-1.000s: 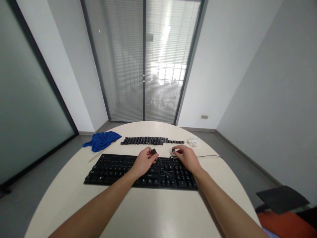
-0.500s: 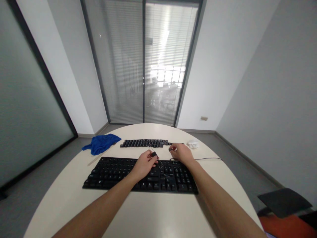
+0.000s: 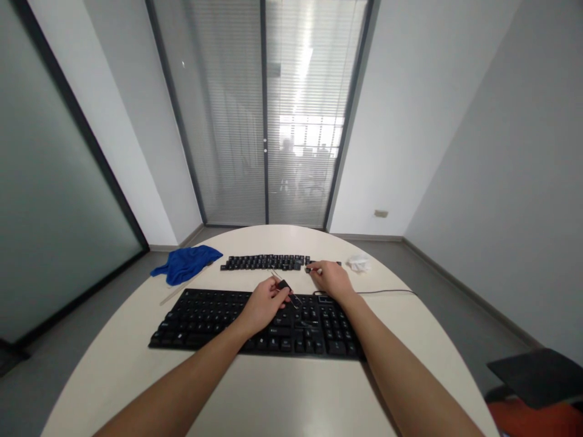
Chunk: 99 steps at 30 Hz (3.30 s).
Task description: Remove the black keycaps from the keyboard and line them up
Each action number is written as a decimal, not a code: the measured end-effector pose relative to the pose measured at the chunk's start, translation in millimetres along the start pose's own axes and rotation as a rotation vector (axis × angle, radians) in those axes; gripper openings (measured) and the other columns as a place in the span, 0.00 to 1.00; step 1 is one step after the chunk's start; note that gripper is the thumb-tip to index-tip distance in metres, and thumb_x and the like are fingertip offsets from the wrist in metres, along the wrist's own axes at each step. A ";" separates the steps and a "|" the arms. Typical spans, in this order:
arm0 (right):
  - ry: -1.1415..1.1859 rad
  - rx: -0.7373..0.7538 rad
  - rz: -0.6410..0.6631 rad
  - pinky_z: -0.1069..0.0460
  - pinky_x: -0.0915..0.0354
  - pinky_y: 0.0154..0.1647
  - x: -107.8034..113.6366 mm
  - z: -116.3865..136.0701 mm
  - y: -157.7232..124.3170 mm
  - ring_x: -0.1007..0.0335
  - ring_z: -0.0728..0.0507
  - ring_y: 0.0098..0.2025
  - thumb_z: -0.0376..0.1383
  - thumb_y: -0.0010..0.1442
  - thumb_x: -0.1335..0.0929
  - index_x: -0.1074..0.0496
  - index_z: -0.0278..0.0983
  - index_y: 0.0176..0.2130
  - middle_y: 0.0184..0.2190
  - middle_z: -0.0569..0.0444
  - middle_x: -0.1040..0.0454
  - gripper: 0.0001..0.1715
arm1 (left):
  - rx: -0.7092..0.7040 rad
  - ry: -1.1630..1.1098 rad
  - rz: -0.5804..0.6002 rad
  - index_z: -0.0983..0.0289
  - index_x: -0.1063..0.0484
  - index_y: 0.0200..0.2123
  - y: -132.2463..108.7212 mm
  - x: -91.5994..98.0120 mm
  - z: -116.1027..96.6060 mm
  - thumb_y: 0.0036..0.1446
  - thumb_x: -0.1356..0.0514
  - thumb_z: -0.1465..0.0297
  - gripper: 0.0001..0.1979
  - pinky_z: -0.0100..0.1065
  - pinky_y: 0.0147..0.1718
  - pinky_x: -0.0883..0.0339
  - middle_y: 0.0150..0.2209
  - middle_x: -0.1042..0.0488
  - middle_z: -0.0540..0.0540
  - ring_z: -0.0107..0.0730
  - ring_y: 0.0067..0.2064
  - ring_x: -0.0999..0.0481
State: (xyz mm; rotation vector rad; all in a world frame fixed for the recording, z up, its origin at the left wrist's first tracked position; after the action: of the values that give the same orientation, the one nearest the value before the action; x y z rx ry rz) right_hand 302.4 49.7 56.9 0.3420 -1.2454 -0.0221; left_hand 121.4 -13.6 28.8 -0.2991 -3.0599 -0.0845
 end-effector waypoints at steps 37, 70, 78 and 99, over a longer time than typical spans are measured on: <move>0.030 -0.119 -0.012 0.52 0.35 0.39 4.9 -6.8 -4.1 0.24 0.40 0.41 0.42 0.60 0.36 0.20 0.43 0.40 0.38 0.51 0.19 0.15 | -0.217 0.282 0.103 0.64 0.28 0.35 -18.9 -14.3 -29.4 0.61 0.44 0.62 0.11 0.29 0.32 0.33 0.32 0.23 0.54 0.34 0.35 0.24; 0.274 0.114 0.033 0.54 0.41 0.31 3.1 18.7 -22.0 0.30 0.47 0.28 0.37 0.58 0.34 0.22 0.38 0.35 0.26 0.55 0.23 0.11 | -0.258 0.290 0.212 0.62 0.34 0.35 -12.2 -36.3 -29.7 0.63 0.46 0.63 0.09 0.32 0.34 0.29 0.32 0.21 0.56 0.34 0.34 0.21; 0.295 0.118 -0.002 0.54 0.40 0.31 6.2 15.9 -23.5 0.30 0.46 0.28 0.38 0.60 0.35 0.22 0.37 0.35 0.25 0.55 0.23 0.12 | -0.060 0.023 0.131 0.65 0.34 0.37 1.4 -26.1 -8.8 0.60 0.41 0.65 0.09 0.30 0.32 0.27 0.31 0.21 0.56 0.29 0.31 0.21; 0.229 0.525 0.091 0.54 0.37 0.38 20.1 83.3 -54.7 0.27 0.46 0.34 0.41 0.65 0.36 0.25 0.41 0.45 0.35 0.52 0.22 0.13 | -0.089 -0.035 -0.175 0.64 0.35 0.34 11.2 15.3 -7.0 0.56 0.39 0.58 0.15 0.28 0.25 0.26 0.33 0.24 0.54 0.31 0.30 0.21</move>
State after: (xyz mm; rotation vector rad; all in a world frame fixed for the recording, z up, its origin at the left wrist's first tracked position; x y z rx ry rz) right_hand 240.7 -26.4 83.8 0.7208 -1.0244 0.4178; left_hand 109.0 -0.1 37.5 -0.0364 -3.1161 -0.2273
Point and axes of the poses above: each hand's wrist, its own y-axis towards the middle knuckle, its own x-axis out of the back of the hand, z = x × y, the point moved 9 cm from there along y, towards the middle knuckle
